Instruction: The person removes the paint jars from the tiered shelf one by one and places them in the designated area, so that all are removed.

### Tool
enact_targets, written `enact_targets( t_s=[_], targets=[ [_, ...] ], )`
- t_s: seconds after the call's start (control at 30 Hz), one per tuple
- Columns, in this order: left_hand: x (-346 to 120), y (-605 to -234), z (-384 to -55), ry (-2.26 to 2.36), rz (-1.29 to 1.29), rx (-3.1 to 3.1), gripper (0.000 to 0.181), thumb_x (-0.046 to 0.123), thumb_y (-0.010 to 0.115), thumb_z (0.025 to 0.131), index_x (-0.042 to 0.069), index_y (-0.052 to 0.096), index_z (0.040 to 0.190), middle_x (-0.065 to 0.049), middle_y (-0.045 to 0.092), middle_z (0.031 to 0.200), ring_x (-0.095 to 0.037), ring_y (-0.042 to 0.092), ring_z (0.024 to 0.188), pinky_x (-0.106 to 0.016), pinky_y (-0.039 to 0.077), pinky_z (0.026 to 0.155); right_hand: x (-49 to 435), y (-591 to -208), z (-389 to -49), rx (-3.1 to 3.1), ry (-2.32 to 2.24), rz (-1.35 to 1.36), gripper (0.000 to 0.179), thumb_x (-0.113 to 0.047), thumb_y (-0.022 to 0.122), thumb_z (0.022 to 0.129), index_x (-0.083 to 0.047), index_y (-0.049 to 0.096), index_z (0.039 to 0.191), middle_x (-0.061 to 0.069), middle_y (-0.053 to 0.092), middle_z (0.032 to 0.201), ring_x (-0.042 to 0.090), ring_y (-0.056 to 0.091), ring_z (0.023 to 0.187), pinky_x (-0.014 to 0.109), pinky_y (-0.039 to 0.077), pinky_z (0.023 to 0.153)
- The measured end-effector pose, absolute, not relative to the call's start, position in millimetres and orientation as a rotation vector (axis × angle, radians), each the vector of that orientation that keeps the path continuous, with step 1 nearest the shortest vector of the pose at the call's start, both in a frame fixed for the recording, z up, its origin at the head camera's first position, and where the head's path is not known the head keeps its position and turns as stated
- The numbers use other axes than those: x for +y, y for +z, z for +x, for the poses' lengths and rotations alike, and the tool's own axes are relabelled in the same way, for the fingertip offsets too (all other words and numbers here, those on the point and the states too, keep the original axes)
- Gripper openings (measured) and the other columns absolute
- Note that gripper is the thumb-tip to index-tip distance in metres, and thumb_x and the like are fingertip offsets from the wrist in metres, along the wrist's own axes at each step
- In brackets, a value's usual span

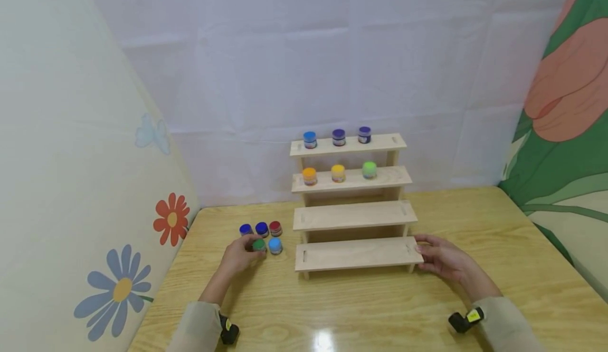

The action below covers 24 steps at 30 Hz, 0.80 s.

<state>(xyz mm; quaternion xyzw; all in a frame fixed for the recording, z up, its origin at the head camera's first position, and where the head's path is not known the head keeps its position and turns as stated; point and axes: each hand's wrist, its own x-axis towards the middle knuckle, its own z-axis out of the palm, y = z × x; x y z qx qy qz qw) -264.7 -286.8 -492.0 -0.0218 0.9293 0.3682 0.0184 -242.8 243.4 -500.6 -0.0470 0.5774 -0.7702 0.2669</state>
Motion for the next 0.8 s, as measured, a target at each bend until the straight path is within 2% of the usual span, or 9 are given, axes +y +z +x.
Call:
enact_targets(
  t_s=[0.2, 0.47, 0.8],
  targets=[
    [-285.5, -484.8, -261.4, 1.163, -0.09, 2.855, 0.046, 0.014, 0.079, 0.088, 0.001, 0.063, 0.129, -0.021, 0.066, 0.12, -0.034, 0.063, 0.108, -0.038, 0.058, 0.076, 245.0, -500.6, -243.4, 1.576, -2.066, -0.113, 0.021, -0.009, 0.053, 0.105, -0.02, 0.058, 0.121, 0.001, 0.07, 0.102, 0.012, 0.068, 0.089, 0.024, 0.059, 0.074],
    [-275.5, -452.4, -255.6, 1.147, -0.036, 2.903, 0.049, 0.019, 0.074, 0.092, 0.0, 0.058, 0.135, -0.021, 0.061, 0.135, -0.04, 0.056, 0.122, -0.052, 0.052, 0.097, 244.7, -499.6, -242.1, 1.559, -2.066, -0.137, 0.022, -0.008, 0.052, 0.105, -0.02, 0.057, 0.122, 0.002, 0.069, 0.104, 0.012, 0.067, 0.09, 0.024, 0.059, 0.075],
    [-238.2, -406.0, -266.1, 1.286, 0.194, 2.951, 0.048, 0.025, 0.069, 0.097, 0.005, 0.056, 0.139, -0.017, 0.059, 0.139, -0.037, 0.057, 0.122, -0.05, 0.056, 0.093, 243.0, -498.6, -241.5, 1.568, -2.065, -0.14, 0.021, -0.009, 0.053, 0.104, -0.022, 0.059, 0.12, 0.001, 0.069, 0.104, 0.012, 0.068, 0.091, 0.024, 0.059, 0.075]
  ],
)
